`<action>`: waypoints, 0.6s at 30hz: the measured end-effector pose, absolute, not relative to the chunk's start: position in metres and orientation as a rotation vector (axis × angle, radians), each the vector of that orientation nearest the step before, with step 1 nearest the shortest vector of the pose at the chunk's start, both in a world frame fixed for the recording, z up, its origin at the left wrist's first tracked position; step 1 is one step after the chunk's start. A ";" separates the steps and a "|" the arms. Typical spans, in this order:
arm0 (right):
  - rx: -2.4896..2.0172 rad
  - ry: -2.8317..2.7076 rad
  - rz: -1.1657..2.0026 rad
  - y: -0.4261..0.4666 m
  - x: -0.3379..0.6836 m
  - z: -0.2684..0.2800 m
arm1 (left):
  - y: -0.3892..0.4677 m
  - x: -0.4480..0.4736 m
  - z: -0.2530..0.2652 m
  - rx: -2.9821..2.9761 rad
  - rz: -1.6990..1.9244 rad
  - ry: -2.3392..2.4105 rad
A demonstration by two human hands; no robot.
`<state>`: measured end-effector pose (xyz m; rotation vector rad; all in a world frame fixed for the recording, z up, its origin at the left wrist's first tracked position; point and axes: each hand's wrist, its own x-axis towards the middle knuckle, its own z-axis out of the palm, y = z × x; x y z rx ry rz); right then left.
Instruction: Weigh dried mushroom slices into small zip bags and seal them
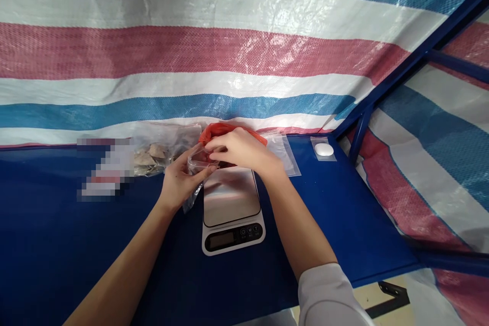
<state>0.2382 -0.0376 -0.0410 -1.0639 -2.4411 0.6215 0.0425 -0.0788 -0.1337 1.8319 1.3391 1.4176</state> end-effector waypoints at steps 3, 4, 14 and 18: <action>-1.120 -2.401 0.605 -0.029 0.253 -0.045 | -0.078 0.040 -0.132 1.846 1.471 1.349; -1.159 -2.412 0.571 -0.026 0.257 -0.048 | -0.078 0.039 -0.132 1.864 1.489 1.352; -1.306 -2.661 0.332 -0.016 0.243 -0.081 | -0.077 0.037 -0.134 1.985 1.522 1.387; -1.367 -2.697 0.330 -0.016 0.239 -0.087 | -0.077 0.037 -0.135 1.976 1.487 1.410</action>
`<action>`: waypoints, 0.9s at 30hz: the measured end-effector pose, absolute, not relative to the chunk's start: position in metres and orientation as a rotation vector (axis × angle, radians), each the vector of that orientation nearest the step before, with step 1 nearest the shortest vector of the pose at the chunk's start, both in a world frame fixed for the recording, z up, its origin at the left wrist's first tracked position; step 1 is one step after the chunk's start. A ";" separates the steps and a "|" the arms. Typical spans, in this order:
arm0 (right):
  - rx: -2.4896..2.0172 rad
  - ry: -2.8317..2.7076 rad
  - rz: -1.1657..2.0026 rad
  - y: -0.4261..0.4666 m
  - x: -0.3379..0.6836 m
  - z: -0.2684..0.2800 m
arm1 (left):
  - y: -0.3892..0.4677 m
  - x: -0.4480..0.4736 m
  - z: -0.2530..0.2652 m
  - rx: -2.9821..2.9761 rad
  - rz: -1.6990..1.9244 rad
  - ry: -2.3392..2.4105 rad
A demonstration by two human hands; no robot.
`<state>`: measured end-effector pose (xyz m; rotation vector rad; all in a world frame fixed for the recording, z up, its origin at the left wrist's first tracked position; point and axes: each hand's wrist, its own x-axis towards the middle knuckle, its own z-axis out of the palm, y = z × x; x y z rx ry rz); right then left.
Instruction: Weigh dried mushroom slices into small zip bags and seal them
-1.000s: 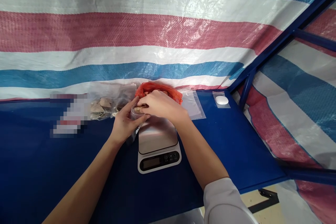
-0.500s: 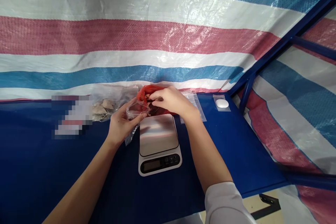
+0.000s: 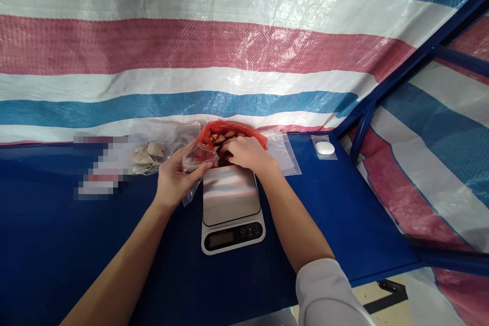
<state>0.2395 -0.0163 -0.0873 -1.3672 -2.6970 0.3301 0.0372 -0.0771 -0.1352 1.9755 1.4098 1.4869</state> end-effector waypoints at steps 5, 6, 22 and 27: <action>-1.407 -2.736 0.297 -0.016 0.238 -0.089 | -0.077 0.038 -0.135 1.954 1.497 1.371; -1.421 -2.737 0.279 -0.016 0.237 -0.089 | -0.077 0.039 -0.135 1.953 1.499 1.362; -1.406 -2.693 0.128 -0.018 0.230 -0.098 | -0.077 0.040 -0.133 1.957 1.469 1.393; -1.319 -2.672 0.093 -0.018 0.226 -0.104 | -0.078 0.041 -0.133 1.939 1.468 1.382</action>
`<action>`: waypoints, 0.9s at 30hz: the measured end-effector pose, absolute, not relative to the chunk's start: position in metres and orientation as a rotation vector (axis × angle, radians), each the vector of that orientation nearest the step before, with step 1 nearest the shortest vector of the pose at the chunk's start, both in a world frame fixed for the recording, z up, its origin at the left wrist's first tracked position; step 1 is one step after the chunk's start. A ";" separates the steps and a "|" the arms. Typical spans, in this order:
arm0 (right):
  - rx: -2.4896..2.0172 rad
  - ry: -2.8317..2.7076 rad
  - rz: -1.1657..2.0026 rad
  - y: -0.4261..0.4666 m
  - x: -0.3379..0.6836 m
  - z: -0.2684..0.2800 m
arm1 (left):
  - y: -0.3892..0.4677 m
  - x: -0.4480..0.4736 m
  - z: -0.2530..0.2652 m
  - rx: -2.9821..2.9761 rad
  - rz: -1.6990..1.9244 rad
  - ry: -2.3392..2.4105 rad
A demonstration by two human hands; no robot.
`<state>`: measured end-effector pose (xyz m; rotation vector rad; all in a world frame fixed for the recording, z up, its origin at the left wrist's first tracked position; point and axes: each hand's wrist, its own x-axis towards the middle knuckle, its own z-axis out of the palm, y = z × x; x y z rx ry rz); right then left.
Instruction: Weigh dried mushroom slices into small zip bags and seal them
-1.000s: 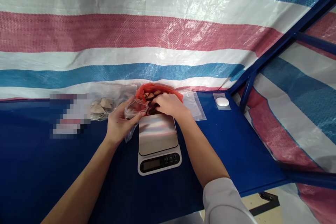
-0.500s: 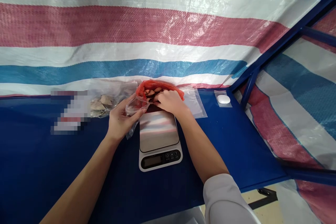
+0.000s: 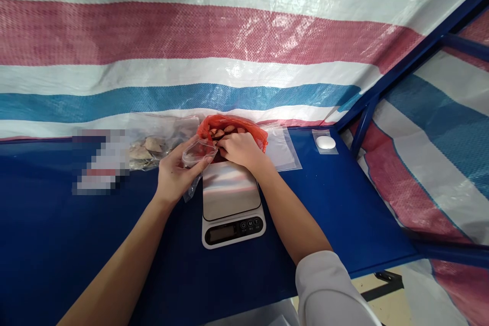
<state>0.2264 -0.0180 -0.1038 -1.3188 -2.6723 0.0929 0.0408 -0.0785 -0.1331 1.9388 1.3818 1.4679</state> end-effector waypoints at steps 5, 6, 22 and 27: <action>-1.404 -2.580 0.114 -0.016 0.225 -0.110 | -0.078 0.040 -0.135 1.938 1.478 1.386; -1.409 -2.557 0.146 -0.015 0.226 -0.110 | -0.078 0.040 -0.135 1.938 1.481 1.383; -1.013 -2.136 0.777 -0.020 0.267 -0.065 | -0.077 0.042 -0.140 1.945 1.432 1.336; -0.956 -2.273 0.806 -0.035 0.258 -0.043 | -0.078 0.046 -0.140 1.988 1.408 1.317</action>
